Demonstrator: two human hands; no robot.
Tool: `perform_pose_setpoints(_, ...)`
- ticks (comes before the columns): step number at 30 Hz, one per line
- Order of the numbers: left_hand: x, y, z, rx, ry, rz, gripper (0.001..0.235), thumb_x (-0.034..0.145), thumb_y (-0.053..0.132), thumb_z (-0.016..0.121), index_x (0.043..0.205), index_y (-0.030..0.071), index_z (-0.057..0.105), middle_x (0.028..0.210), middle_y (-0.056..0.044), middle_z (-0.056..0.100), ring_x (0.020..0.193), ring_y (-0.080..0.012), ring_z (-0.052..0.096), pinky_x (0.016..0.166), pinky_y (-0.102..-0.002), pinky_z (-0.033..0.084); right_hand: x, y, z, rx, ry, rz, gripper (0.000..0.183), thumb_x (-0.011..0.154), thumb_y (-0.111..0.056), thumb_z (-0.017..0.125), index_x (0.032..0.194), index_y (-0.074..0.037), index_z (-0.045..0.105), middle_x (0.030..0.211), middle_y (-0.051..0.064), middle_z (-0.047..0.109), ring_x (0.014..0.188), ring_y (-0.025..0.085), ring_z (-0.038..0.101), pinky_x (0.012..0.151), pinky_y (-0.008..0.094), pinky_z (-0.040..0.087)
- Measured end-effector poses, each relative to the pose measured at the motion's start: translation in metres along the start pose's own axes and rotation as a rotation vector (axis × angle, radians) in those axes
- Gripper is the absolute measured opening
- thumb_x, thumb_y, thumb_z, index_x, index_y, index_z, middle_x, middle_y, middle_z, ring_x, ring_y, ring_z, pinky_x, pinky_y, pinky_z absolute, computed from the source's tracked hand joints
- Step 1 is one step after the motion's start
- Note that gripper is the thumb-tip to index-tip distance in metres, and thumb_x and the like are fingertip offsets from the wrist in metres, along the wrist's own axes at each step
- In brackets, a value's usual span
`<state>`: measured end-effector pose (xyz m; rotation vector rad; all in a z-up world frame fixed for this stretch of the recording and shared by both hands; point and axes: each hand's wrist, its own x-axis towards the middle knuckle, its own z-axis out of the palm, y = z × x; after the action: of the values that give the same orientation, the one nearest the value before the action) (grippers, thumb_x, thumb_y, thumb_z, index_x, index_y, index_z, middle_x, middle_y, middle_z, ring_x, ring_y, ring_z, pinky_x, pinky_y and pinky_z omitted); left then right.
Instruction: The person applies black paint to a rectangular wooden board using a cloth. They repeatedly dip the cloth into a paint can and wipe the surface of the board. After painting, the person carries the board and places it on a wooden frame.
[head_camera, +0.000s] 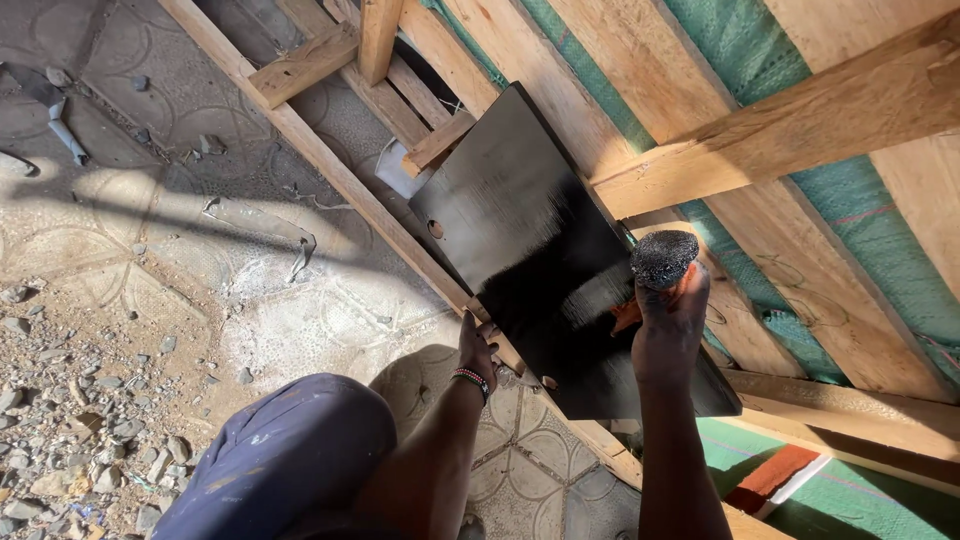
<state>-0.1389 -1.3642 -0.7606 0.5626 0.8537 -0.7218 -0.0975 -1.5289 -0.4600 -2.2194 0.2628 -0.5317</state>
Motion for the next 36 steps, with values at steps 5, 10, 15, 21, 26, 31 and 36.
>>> perform_pose_setpoints(5,0.015,-0.003,-0.008,0.064,0.017,-0.025,0.099,0.118,0.092,0.025,0.156,0.018,0.077,0.156,-0.012,0.062,0.158,-0.0498,0.046,0.135,-0.069,0.024,-0.001,-0.021,0.0,0.023,0.003,0.0,0.048,0.122,-0.027,0.079,0.163,-0.015,0.059,0.154,0.021,0.072,0.147,0.044,0.07,0.127,0.065,0.051)
perform_pose_setpoints(10,0.022,-0.004,-0.012,0.097,0.017,-0.011,0.099,0.12,0.089,0.023,0.151,0.016,0.081,0.153,-0.013,0.068,0.147,-0.0467,0.052,0.131,-0.067,0.027,0.001,-0.032,-0.003,-0.016,-0.013,0.061,0.045,0.123,-0.031,0.075,0.163,-0.014,0.061,0.154,0.026,0.072,0.145,0.05,0.07,0.124,0.07,0.051)
perform_pose_setpoints(15,0.031,-0.003,-0.017,0.062,0.05,-0.057,0.106,0.118,0.093,0.023,0.164,0.009,0.07,0.152,-0.017,0.075,0.145,-0.0447,0.06,0.129,-0.065,0.029,0.001,-0.056,-0.003,-0.018,-0.036,0.16,0.048,0.125,-0.037,0.069,0.167,-0.017,0.059,0.158,0.025,0.071,0.146,0.051,0.069,0.124,0.074,0.05)
perform_pose_setpoints(21,0.044,-0.003,-0.022,0.033,0.22,0.004,0.073,0.121,0.068,0.043,0.123,0.005,0.081,0.11,-0.023,0.084,0.088,-0.0403,0.07,0.089,-0.057,0.048,-0.005,-0.063,-0.001,-0.049,-0.044,0.117,0.052,0.127,-0.039,0.067,0.171,-0.011,0.058,0.157,0.033,0.07,0.143,0.059,0.069,0.119,0.077,0.051)
perform_pose_setpoints(26,0.0,0.017,-0.003,-0.124,0.216,0.127,0.041,0.116,0.034,0.058,0.096,0.001,0.073,0.088,-0.011,0.065,0.076,-0.0265,0.066,0.071,-0.041,0.049,-0.008,-0.023,-0.007,0.014,-0.035,0.009,0.053,0.126,-0.025,0.064,0.175,-0.01,0.051,0.156,0.028,0.071,0.14,0.05,0.071,0.117,0.077,0.055)
perform_pose_setpoints(31,-0.035,0.04,0.019,-0.209,0.178,0.211,0.043,0.119,0.034,0.061,0.106,-0.003,0.078,0.078,-0.016,0.066,0.064,-0.0233,0.053,0.066,-0.042,0.046,-0.024,0.041,-0.002,0.26,-0.024,-0.079,0.053,0.126,-0.03,0.057,0.175,-0.008,0.053,0.156,0.027,0.072,0.143,0.045,0.071,0.123,0.073,0.057)
perform_pose_setpoints(36,-0.18,0.105,0.067,-0.182,0.144,0.281,0.041,0.11,0.033,0.074,0.086,0.0,0.076,0.069,-0.008,0.057,0.064,-0.0195,0.053,0.065,-0.041,0.064,-0.086,-0.004,0.028,0.737,-0.042,0.146,0.046,0.12,-0.021,0.057,0.161,-0.001,0.061,0.132,0.023,0.073,0.117,0.041,0.073,0.108,0.066,0.062)
